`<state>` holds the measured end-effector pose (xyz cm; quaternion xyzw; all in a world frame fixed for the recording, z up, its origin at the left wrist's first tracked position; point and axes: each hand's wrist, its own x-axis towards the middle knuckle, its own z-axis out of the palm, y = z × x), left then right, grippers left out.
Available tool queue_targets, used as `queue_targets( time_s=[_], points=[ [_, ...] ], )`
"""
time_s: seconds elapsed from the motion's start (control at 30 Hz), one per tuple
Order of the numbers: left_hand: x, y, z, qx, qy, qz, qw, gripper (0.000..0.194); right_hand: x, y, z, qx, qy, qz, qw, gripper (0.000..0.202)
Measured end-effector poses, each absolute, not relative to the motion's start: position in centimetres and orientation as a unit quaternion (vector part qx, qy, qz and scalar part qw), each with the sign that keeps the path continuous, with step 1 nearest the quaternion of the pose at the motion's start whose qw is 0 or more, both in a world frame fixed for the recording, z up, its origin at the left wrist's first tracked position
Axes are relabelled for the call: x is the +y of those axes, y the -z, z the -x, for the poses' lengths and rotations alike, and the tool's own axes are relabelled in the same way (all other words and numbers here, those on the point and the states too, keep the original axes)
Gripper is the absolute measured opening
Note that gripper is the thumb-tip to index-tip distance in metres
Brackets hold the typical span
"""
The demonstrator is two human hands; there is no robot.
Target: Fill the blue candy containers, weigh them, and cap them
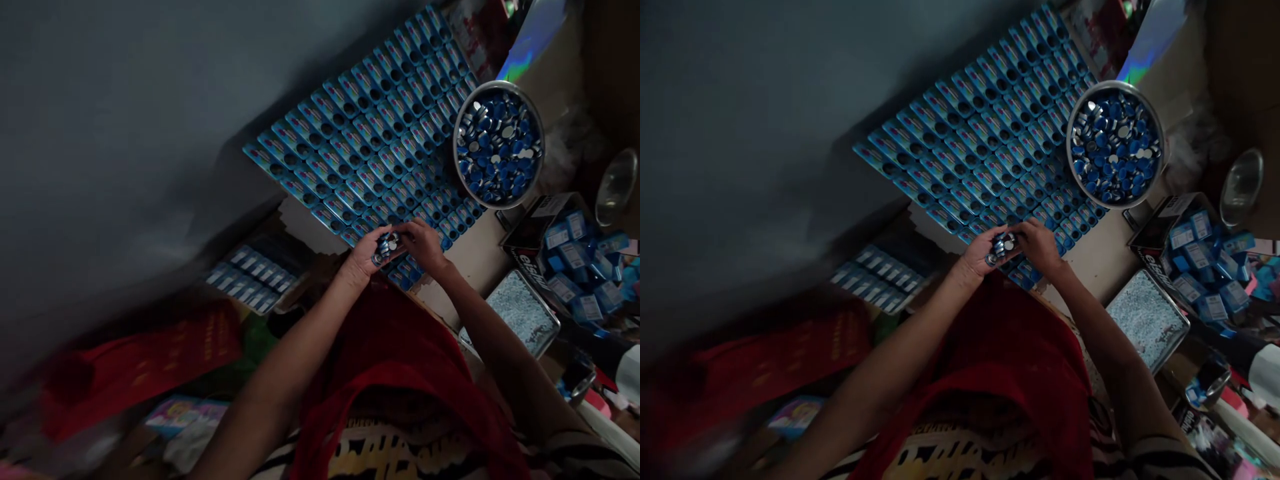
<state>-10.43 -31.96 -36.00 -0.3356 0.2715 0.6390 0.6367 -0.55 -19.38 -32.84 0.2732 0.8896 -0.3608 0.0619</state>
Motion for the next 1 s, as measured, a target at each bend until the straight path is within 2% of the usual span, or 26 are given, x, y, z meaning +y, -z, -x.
queue_targets(
  time_s=[0.13, 0.23, 0.37, 0.57, 0.77, 0.9, 1.0],
  points=[
    [-32.9, 35.9, 10.8, 0.266, -0.652, 0.284, 0.651, 0.029, -17.9, 33.1, -1.0, 0.844, 0.386, -0.37, 0.044, 0.028],
    [-33.9, 36.0, 11.7, 0.274, -0.666, 0.259, 0.644, 0.032, -17.5, 33.3, -2.2, 0.851, 0.306, -0.424, 0.056, 0.021],
    [-34.3, 36.4, 12.5, 0.279, -0.678, 0.244, 0.635, 0.035, -18.1, 34.2, -2.6, 0.874, 0.22, -0.421, 0.107, 0.014],
    [-34.1, 36.3, 12.9, 0.266, -0.673, 0.241, 0.646, 0.036, -18.7, 33.8, -1.4, 0.907, 0.159, -0.343, 0.184, 0.022],
    [-34.2, 36.3, 13.7, 0.249, -0.671, 0.244, 0.655, 0.034, -18.0, 33.0, 0.9, 0.873, 0.082, -0.382, 0.291, 0.021],
    [-34.0, 36.5, 13.8, 0.247, -0.669, 0.251, 0.654, 0.035, -16.9, 32.8, 1.8, 0.868, 0.077, -0.384, 0.305, 0.043],
    [-34.0, 36.4, 13.6, 0.251, -0.666, 0.268, 0.649, 0.035, -17.0, 31.9, 2.0, 0.872, 0.1, -0.381, 0.292, 0.039]
  ],
)
